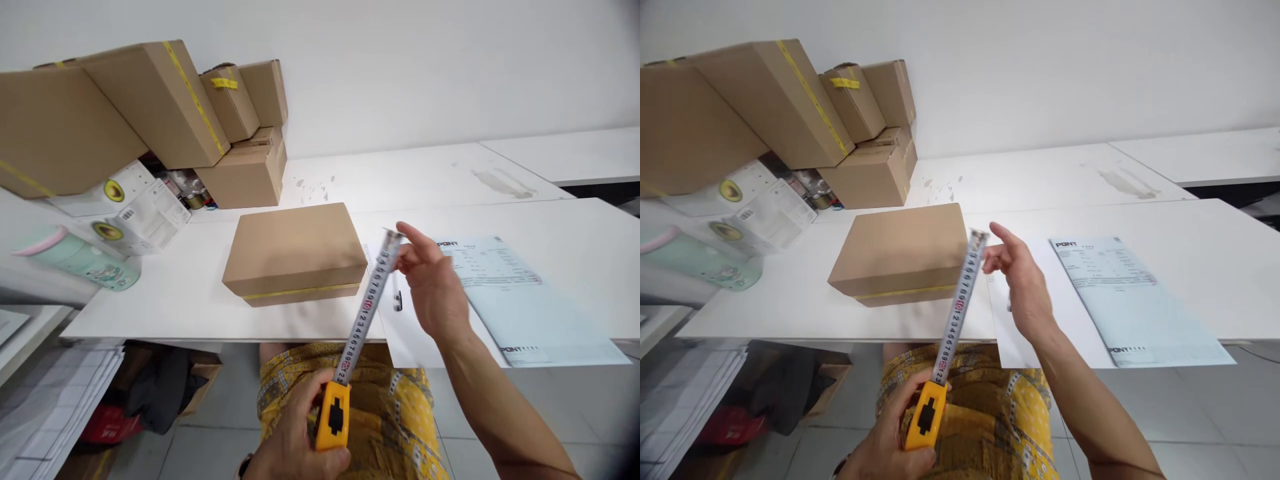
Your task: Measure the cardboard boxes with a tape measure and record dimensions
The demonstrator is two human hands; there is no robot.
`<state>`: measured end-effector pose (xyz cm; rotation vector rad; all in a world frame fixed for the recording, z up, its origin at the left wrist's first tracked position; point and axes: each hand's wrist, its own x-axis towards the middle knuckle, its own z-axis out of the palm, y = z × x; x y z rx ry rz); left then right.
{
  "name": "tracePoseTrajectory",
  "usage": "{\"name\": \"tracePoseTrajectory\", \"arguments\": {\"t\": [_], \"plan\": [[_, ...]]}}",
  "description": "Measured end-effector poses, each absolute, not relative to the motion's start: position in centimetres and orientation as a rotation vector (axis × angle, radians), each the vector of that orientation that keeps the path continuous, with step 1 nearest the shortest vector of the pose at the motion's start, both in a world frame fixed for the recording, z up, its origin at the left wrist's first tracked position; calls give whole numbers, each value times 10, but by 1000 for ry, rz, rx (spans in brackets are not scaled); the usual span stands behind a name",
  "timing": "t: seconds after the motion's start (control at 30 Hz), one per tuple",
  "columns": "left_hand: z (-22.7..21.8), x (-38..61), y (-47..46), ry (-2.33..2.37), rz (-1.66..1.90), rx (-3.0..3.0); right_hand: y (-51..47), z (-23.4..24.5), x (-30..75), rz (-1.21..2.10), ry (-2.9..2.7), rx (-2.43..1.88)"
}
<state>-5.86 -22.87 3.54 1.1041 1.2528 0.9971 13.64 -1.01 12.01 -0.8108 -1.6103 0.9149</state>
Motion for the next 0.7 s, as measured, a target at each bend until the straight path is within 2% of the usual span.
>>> {"name": "tracePoseTrajectory", "arguments": {"t": [0.13,0.27,0.5,0.7], "plan": [[41,-59,-226,1293,842,1290,-27,127,163,1128,-1387,-810],[39,-50,-222,1338,797,1263,-48,108,173,1153,-1284,-793],[40,-37,-209,1376,1178,1146,-95,69,152,1272,-1575,-691],[84,-60,-189,1510,1582,1229,-70,71,168,1073,-1637,-1002]]}}
